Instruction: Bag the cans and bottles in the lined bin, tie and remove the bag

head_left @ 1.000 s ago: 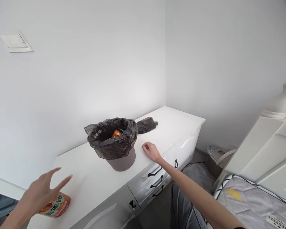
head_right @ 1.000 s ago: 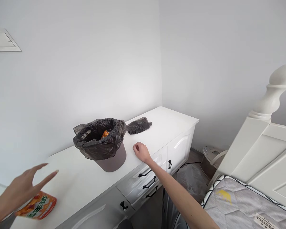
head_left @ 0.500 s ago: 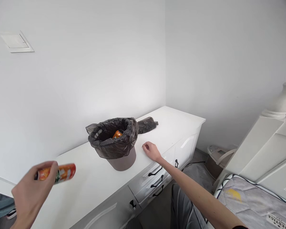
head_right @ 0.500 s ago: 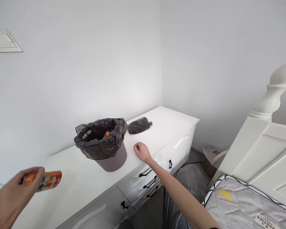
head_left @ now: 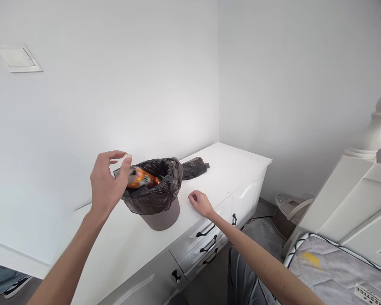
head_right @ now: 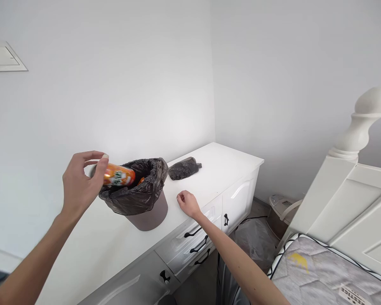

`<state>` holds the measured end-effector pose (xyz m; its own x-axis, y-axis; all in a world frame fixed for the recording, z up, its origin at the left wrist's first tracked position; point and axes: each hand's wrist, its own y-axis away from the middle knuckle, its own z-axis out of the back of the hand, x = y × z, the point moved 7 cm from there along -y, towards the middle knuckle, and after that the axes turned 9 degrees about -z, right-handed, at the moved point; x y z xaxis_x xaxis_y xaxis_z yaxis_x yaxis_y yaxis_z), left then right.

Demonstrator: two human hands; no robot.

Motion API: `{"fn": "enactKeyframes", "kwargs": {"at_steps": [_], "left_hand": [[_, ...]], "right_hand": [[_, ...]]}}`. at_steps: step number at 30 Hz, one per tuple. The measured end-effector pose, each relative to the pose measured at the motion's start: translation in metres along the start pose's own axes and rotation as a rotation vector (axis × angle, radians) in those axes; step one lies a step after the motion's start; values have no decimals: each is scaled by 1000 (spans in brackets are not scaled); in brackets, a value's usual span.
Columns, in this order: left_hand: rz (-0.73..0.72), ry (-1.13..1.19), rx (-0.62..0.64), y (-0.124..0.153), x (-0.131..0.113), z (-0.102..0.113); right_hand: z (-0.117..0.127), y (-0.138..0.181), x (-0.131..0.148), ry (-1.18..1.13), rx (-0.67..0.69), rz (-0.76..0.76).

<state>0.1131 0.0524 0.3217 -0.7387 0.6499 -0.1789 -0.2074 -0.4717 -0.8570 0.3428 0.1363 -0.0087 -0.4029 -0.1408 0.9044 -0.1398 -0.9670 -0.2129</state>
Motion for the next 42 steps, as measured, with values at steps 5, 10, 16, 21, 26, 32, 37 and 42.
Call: {"fn": "enactKeyframes", "kwargs": {"at_steps": [5, 10, 16, 21, 26, 32, 37, 42], "left_hand": [[23, -79, -48, 18, 22, 7], [290, -114, -79, 57, 78, 25], [568, -209, 226, 144, 160, 10], [600, -370, 580, 251, 207, -14], [580, -452, 707, 299, 222, -21], [520, -510, 700, 299, 224, -21], [488, -526, 695, 300, 223, -21], [509, -496, 684, 297, 215, -18]], "right_hand": [[0, 0, 0, -1, 7, 4], [0, 0, -2, -1, 8, -5], [1, 1, 0, -8, 4, -6], [2, 1, 2, -10, 6, -11], [1, 2, 3, -17, 13, -25], [0, 1, 3, -62, 54, -77], [5, -15, 22, -187, 163, -107], [31, -49, 84, -457, 279, -137]]}}
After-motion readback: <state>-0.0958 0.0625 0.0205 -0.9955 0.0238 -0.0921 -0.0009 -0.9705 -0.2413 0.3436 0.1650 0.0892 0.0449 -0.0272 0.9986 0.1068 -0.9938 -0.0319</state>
